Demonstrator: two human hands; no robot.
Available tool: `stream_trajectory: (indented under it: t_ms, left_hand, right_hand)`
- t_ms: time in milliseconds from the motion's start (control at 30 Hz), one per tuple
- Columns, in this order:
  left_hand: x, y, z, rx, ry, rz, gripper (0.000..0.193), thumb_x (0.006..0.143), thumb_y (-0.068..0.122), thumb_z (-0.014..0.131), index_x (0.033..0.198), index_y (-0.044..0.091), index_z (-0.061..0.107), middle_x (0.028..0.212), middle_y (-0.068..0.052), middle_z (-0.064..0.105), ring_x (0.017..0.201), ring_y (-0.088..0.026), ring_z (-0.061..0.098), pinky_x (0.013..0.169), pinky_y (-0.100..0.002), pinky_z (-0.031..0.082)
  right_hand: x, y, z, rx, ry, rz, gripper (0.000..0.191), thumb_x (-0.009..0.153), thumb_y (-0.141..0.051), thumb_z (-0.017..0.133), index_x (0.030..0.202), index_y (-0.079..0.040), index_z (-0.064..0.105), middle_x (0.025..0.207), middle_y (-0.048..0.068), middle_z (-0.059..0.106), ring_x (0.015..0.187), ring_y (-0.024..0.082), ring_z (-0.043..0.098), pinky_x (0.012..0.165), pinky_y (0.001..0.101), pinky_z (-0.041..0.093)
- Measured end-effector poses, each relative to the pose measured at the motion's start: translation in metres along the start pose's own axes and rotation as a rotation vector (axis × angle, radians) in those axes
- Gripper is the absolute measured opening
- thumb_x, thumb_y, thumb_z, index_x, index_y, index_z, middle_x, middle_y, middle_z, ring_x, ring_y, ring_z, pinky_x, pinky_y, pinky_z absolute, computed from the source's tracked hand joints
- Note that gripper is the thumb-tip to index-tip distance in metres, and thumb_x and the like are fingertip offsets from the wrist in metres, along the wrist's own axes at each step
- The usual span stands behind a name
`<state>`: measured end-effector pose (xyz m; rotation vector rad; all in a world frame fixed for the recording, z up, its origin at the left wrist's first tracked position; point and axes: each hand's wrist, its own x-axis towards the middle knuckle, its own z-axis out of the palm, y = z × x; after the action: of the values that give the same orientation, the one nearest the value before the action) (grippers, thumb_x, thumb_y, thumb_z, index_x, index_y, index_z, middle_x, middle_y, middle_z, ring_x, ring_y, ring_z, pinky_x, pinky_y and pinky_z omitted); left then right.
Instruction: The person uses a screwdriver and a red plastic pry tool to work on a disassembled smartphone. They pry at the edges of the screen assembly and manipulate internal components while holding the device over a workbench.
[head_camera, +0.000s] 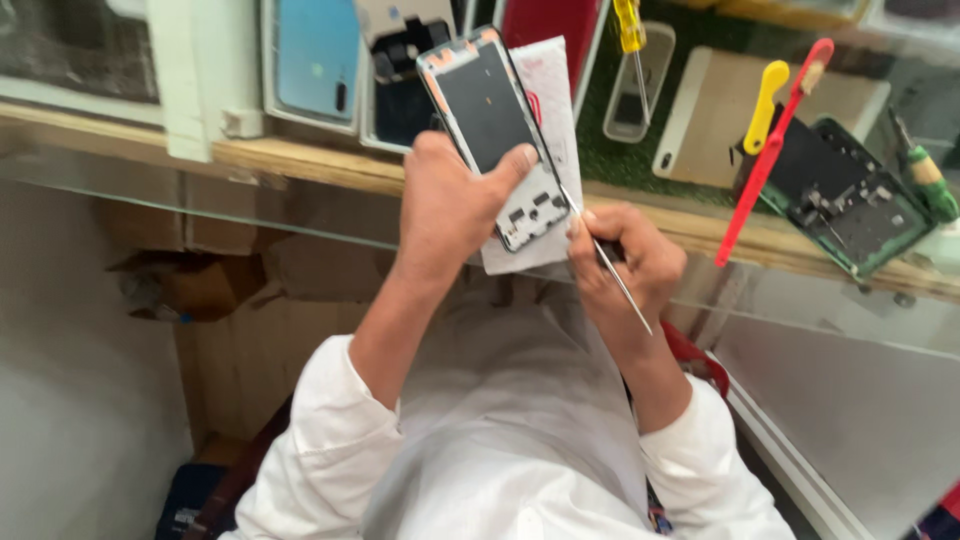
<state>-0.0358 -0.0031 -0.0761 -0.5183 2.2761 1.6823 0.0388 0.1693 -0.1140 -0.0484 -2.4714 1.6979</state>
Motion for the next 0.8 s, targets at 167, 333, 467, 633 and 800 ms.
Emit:
stream_trajectory:
  t_ms: [167,333,467,633,800]
  left_hand:
    - [-0.001,-0.001,-0.001,0.055,-0.025,-0.112,0.023,0.082,0.021,0.081,0.088,-0.002,0.079,0.071,-0.011,0.078,0.055,-0.017,0.074,0.050,-0.032,0.057]
    - [0.001,-0.001,-0.002,0.027,0.007,0.001,0.024,0.081,0.021,0.081,0.091,-0.001,0.078,0.075,-0.009,0.079,0.061,-0.014,0.078,0.056,-0.029,0.060]
    - [-0.001,0.000,0.000,0.037,-0.029,-0.144,0.025,0.082,0.022,0.080,0.088,-0.002,0.078,0.071,-0.011,0.078,0.055,-0.017,0.074,0.050,-0.033,0.058]
    - [0.001,0.000,-0.003,0.008,-0.015,-0.007,0.024,0.082,0.021,0.081,0.090,-0.002,0.078,0.073,-0.009,0.079,0.061,-0.014,0.077,0.055,-0.030,0.060]
    - [0.001,0.000,-0.004,0.068,-0.077,-0.190,0.026,0.083,0.024,0.079,0.087,-0.001,0.079,0.067,-0.011,0.076,0.051,-0.018,0.072,0.047,-0.033,0.057]
  right_hand:
    - [0.002,-0.002,0.003,-0.066,-0.001,0.003,0.008,0.098,0.001,0.076,0.097,0.004,0.068,0.081,0.007,0.069,0.071,0.008,0.061,0.067,0.0239,0.051]
    - [0.005,-0.003,0.004,0.013,-0.005,-0.038,0.011,0.099,0.000,0.075,0.095,0.002,0.065,0.091,0.007,0.071,0.076,0.008,0.064,0.070,0.0238,0.052]
    - [0.006,-0.004,0.004,-0.105,0.012,0.027,0.012,0.098,-0.002,0.078,0.094,0.002,0.068,0.073,0.004,0.062,0.064,0.007,0.056,0.062,0.0244,0.047]
    - [0.009,-0.007,0.008,-0.033,0.036,0.022,0.013,0.101,-0.005,0.077,0.094,0.001,0.068,0.076,0.004,0.064,0.068,0.008,0.056,0.063,0.0254,0.047]
    - [0.014,-0.009,0.010,-0.142,0.014,0.028,0.016,0.099,-0.006,0.079,0.093,0.002,0.067,0.071,0.004,0.061,0.063,0.009,0.055,0.060,0.0259,0.046]
